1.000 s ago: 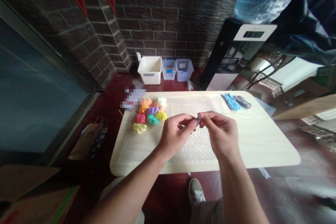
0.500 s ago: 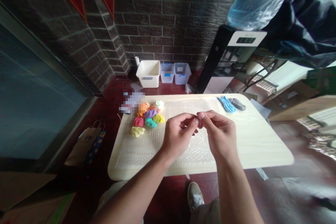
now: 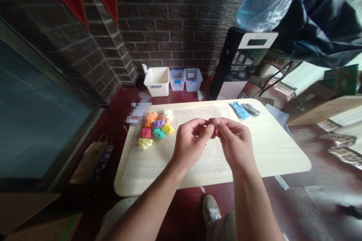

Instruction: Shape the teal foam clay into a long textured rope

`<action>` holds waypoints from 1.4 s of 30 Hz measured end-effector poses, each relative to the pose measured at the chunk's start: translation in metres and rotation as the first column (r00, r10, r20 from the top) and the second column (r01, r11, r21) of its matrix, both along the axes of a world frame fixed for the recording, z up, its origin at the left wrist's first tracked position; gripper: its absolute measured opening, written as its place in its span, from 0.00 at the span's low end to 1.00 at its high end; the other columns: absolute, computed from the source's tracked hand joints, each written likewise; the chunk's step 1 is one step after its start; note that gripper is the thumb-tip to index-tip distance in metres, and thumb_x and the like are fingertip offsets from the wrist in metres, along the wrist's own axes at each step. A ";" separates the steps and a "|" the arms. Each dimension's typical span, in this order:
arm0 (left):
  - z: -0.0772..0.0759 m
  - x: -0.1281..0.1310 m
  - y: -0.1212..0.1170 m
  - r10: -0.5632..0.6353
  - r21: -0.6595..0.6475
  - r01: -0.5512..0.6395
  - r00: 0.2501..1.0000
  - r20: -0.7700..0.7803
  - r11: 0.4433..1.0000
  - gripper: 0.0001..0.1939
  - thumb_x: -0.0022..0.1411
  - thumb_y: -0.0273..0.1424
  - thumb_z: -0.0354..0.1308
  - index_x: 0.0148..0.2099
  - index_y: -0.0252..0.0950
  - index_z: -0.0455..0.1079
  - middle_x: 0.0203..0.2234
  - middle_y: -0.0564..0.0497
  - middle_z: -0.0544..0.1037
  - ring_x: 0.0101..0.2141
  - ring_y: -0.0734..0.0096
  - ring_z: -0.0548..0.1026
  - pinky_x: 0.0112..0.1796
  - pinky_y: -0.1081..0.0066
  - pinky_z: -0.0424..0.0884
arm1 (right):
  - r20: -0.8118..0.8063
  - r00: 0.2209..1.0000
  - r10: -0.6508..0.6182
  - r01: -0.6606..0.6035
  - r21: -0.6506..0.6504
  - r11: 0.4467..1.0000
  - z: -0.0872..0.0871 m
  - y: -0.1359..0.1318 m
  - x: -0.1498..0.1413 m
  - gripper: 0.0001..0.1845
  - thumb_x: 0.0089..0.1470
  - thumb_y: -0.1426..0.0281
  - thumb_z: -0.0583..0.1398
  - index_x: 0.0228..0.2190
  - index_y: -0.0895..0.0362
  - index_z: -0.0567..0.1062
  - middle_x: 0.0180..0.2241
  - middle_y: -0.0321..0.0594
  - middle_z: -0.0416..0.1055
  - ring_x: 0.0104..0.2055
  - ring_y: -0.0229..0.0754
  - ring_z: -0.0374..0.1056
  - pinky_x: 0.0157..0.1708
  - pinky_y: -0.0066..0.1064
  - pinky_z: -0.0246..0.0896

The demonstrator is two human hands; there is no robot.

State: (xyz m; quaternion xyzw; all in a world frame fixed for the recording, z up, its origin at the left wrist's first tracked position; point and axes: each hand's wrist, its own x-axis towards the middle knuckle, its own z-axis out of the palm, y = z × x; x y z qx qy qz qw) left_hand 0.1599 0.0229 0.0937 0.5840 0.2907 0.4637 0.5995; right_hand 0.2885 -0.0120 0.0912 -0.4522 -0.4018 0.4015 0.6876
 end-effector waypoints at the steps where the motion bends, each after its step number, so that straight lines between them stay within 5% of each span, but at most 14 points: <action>1: 0.001 0.000 0.000 0.008 0.008 -0.008 1.000 -0.001 1.000 0.11 0.68 0.37 0.63 0.39 0.33 0.77 0.29 0.50 0.80 0.25 0.78 0.72 0.24 0.78 0.66 | -0.006 1.000 0.014 -0.014 -0.005 1.000 0.001 -0.001 0.000 0.10 0.60 0.65 0.69 0.28 0.56 0.83 0.24 0.35 0.70 0.29 0.37 0.64 0.32 0.30 0.60; 6: 0.002 -0.001 0.001 0.046 0.026 -0.046 0.998 -0.034 0.999 0.11 0.68 0.38 0.63 0.38 0.34 0.77 0.28 0.52 0.80 0.25 0.76 0.74 0.26 0.77 0.70 | -0.056 0.998 0.006 -0.006 0.009 1.000 0.007 -0.003 0.002 0.08 0.60 0.65 0.68 0.40 0.54 0.85 0.24 0.33 0.70 0.28 0.36 0.63 0.31 0.31 0.61; 17: 0.006 -0.004 0.002 -0.012 0.042 0.015 0.998 -0.063 0.999 0.08 0.67 0.33 0.63 0.37 0.34 0.78 0.27 0.52 0.80 0.27 0.76 0.75 0.29 0.77 0.70 | 0.095 0.995 -0.032 0.033 -0.006 0.999 0.006 -0.005 0.006 0.09 0.57 0.66 0.70 0.27 0.56 0.82 0.23 0.36 0.73 0.26 0.36 0.65 0.28 0.31 0.59; 29: 0.005 -0.006 0.002 -0.012 0.050 0.015 0.998 -0.056 0.999 0.10 0.68 0.35 0.63 0.35 0.34 0.77 0.24 0.54 0.76 0.24 0.77 0.69 0.25 0.76 0.65 | -0.002 0.998 0.062 -0.062 -0.021 0.998 0.012 -0.010 0.012 0.08 0.62 0.66 0.66 0.31 0.56 0.83 0.22 0.34 0.71 0.26 0.36 0.64 0.30 0.30 0.59; 42: 0.008 -0.005 0.000 -0.070 0.050 0.072 0.996 -0.053 0.996 0.10 0.68 0.35 0.63 0.36 0.34 0.78 0.26 0.53 0.77 0.24 0.78 0.70 0.26 0.77 0.66 | 0.095 0.992 0.088 -0.085 -0.039 0.996 0.013 -0.011 0.014 0.10 0.60 0.66 0.68 0.28 0.57 0.80 0.23 0.34 0.71 0.27 0.37 0.63 0.30 0.31 0.57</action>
